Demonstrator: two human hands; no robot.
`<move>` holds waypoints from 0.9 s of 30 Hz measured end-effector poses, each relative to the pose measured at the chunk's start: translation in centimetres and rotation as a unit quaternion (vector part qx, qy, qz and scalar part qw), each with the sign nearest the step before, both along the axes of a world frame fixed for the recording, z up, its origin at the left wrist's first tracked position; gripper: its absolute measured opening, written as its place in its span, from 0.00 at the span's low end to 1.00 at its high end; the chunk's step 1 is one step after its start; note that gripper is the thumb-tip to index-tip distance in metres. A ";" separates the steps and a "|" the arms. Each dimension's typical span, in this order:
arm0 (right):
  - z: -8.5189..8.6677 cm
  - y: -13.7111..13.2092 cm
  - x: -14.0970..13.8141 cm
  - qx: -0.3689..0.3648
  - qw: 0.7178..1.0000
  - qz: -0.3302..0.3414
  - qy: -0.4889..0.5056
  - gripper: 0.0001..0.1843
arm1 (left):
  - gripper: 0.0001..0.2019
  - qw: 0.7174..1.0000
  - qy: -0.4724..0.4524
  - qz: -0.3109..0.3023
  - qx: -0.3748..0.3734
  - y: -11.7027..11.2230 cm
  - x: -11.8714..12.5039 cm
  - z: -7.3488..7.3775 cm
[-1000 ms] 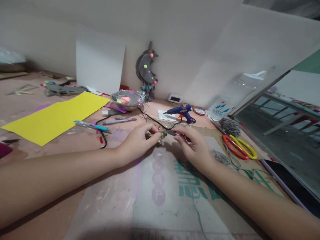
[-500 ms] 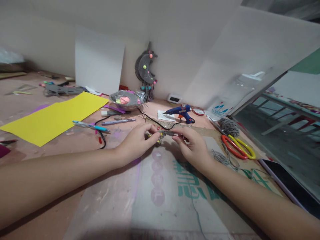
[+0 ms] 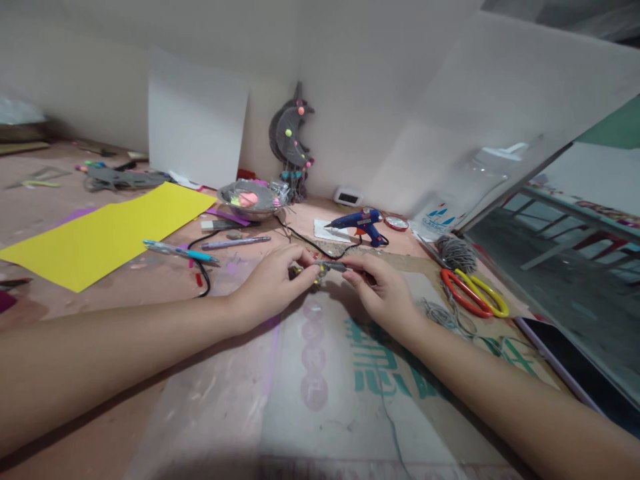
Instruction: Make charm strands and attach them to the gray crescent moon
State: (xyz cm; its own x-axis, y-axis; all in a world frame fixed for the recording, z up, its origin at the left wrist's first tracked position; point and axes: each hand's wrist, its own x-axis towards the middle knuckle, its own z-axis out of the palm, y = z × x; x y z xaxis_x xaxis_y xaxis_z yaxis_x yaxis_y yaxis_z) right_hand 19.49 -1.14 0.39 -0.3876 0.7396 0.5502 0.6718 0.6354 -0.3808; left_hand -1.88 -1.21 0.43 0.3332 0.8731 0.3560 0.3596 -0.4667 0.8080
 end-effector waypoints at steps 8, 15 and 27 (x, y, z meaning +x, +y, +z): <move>0.1 0.0 -0.1 0.007 1.000 0.000 -0.001 0.10 | 0.08 1.000 -0.006 0.005 0.005 -0.1 0.0 0.2; 0.1 -0.2 -0.1 0.019 1.000 -0.005 0.006 0.10 | 0.07 0.999 -0.033 0.003 -0.043 0.1 0.1 -0.2; 0.5 -0.4 -0.3 0.049 0.997 0.022 -0.050 0.11 | 0.07 0.998 -0.032 0.008 -0.045 0.0 0.0 0.3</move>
State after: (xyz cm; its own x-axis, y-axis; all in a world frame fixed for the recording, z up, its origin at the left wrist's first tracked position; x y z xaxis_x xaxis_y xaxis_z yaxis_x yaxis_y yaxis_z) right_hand 19.23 -1.58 0.90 -0.4759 0.6647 0.5760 0.6736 0.6965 -0.2472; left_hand -1.84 -1.20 0.70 0.2986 0.9076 0.2952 0.3124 -0.3852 0.8683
